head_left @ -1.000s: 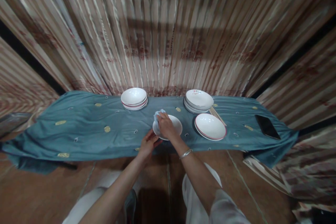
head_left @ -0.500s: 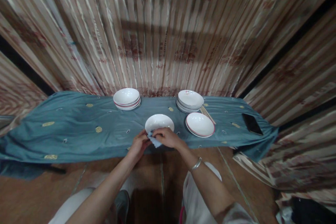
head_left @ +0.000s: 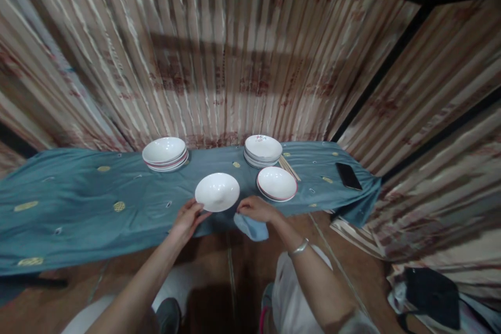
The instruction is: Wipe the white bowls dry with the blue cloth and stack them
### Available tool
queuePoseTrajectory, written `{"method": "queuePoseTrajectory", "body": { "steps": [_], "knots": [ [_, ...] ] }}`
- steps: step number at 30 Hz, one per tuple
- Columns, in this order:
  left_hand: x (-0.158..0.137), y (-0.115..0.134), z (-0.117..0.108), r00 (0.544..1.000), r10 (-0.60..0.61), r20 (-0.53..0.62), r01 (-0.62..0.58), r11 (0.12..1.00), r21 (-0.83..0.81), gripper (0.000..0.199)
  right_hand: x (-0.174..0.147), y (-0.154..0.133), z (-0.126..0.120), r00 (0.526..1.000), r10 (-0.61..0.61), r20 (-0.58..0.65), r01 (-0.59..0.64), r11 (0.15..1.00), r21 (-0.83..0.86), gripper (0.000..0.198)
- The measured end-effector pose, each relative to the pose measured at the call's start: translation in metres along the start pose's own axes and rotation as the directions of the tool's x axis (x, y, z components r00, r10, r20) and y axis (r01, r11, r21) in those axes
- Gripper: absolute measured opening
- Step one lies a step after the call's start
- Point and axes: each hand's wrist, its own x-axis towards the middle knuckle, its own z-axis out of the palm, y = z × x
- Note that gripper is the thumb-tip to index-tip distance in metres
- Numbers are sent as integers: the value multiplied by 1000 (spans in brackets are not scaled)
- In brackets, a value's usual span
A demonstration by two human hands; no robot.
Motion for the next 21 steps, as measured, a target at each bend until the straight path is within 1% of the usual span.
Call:
{"method": "queuePoseTrajectory", "body": {
  "steps": [2,4,6,8,10,12,13,15,17,19,21],
  "knots": [
    [-2,3,2,1000,13,3,-13,1000,11,19,-4,2,-2,998,6,-63,-4,999,32,24],
    [-5,7,5,999,29,29,-29,1000,9,19,-8,3,-7,986,-17,-166,37,993,114,26],
    [-9,13,14,998,29,64,-29,1000,4,18,-13,5,-13,948,-33,-316,102,974,204,26],
    [-14,18,28,994,42,97,-41,999,-12,19,-19,6,-21,903,-3,-431,152,938,312,31],
    [-19,21,49,990,42,135,-39,999,-26,20,-28,9,-32,884,48,-465,183,880,438,40],
    [-23,21,73,983,57,172,-49,998,-46,20,-38,12,-43,879,83,-470,220,804,553,48],
    [-26,19,85,983,56,177,-47,997,-54,21,-43,14,-48,873,101,-478,241,762,601,51],
    [-30,13,109,974,41,224,-29,998,-58,21,-53,20,-59,851,157,-501,265,695,669,56],
    [-33,5,128,960,30,280,-18,999,-47,22,-62,29,-67,818,226,-529,265,668,695,58],
    [-34,-6,142,952,21,305,-14,1000,-24,24,-70,39,-74,779,277,-562,261,672,693,57],
    [-34,-18,153,940,-3,341,0,1000,9,23,-78,50,-78,751,312,-582,254,677,691,57]
  ]
}}
